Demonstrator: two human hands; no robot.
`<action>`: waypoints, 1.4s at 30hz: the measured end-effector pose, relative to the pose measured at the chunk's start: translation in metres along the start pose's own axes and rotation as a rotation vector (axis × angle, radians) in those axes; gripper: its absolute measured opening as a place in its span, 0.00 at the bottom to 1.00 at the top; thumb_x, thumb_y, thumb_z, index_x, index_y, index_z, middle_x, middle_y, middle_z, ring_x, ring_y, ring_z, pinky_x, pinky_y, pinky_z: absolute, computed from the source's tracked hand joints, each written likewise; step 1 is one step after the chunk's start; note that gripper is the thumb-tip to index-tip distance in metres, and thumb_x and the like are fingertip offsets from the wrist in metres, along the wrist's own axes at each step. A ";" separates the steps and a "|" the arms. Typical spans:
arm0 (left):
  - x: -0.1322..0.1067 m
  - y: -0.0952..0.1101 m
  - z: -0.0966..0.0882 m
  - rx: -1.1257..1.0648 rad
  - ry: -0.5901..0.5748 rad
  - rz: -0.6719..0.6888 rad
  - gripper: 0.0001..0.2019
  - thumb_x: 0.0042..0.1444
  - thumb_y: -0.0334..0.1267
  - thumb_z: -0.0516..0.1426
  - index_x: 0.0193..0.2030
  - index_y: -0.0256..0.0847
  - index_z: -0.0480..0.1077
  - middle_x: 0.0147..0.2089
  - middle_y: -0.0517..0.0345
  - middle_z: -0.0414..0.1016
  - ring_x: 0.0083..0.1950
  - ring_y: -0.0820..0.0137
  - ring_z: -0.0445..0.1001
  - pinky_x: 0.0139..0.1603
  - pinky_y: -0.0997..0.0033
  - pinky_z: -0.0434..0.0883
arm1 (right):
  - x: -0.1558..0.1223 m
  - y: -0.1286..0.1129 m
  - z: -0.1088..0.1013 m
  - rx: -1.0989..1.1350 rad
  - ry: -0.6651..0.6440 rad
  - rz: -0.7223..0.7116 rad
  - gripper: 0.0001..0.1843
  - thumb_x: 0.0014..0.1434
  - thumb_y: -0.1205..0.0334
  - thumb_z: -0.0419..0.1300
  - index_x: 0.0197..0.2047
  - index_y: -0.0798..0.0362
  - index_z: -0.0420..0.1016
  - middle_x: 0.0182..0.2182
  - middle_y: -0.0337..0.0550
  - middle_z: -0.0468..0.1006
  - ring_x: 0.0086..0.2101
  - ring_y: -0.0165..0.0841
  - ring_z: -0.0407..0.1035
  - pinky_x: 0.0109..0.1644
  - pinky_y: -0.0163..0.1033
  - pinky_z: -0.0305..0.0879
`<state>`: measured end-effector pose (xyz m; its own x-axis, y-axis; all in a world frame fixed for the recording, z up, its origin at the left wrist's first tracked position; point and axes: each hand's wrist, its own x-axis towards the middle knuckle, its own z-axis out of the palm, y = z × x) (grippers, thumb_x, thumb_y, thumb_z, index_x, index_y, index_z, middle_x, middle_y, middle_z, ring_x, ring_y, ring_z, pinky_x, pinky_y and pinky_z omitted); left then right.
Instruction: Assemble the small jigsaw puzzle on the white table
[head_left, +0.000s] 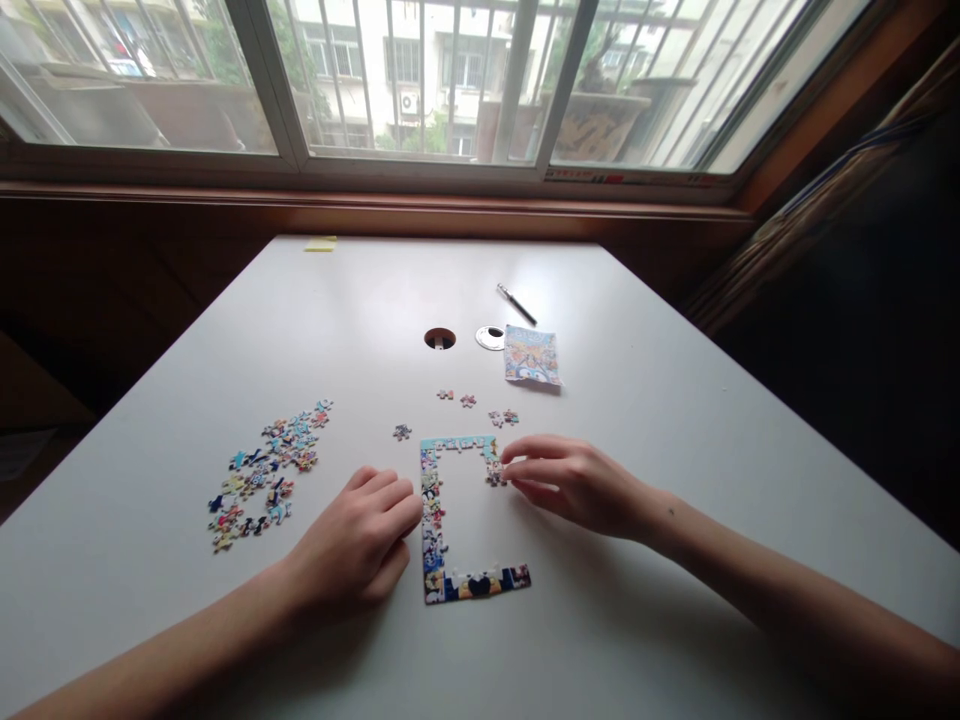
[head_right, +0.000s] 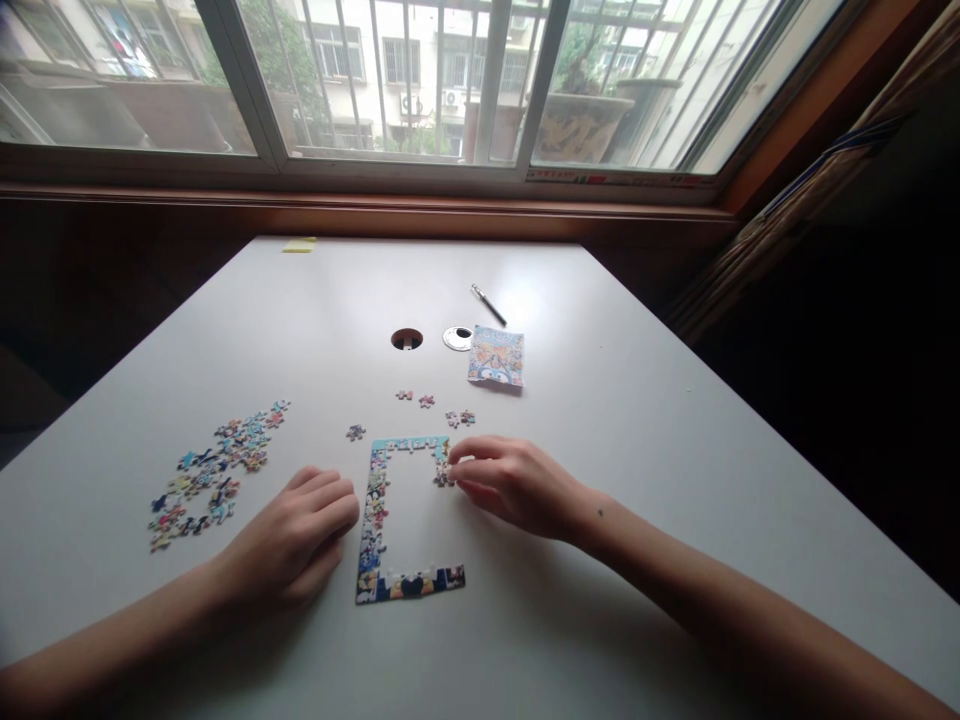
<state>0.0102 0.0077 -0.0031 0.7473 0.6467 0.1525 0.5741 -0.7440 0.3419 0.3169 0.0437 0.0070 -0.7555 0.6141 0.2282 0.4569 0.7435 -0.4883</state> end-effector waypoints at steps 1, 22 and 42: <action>0.000 0.000 0.000 -0.001 -0.002 -0.001 0.09 0.48 0.25 0.49 0.31 0.41 0.52 0.33 0.56 0.63 0.36 0.65 0.59 0.42 0.62 0.58 | -0.001 0.001 0.000 -0.022 -0.004 -0.022 0.12 0.65 0.67 0.56 0.48 0.50 0.77 0.49 0.47 0.77 0.45 0.34 0.73 0.47 0.41 0.72; 0.000 0.000 0.001 -0.013 0.009 -0.002 0.09 0.49 0.26 0.49 0.32 0.41 0.52 0.33 0.57 0.64 0.36 0.65 0.59 0.42 0.63 0.57 | 0.006 0.004 -0.001 -0.126 -0.073 -0.110 0.13 0.65 0.69 0.55 0.50 0.51 0.76 0.48 0.46 0.78 0.45 0.34 0.74 0.49 0.43 0.72; -0.001 -0.001 0.004 0.019 0.011 -0.020 0.08 0.48 0.26 0.50 0.31 0.41 0.53 0.34 0.57 0.65 0.37 0.65 0.60 0.42 0.63 0.58 | 0.026 -0.008 -0.014 -0.013 -0.187 0.033 0.12 0.60 0.72 0.57 0.41 0.50 0.80 0.43 0.42 0.79 0.38 0.30 0.74 0.41 0.37 0.69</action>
<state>0.0105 0.0071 -0.0069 0.7321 0.6632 0.1557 0.5951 -0.7339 0.3275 0.3006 0.0577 0.0287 -0.8135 0.5793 0.0510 0.4879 0.7276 -0.4821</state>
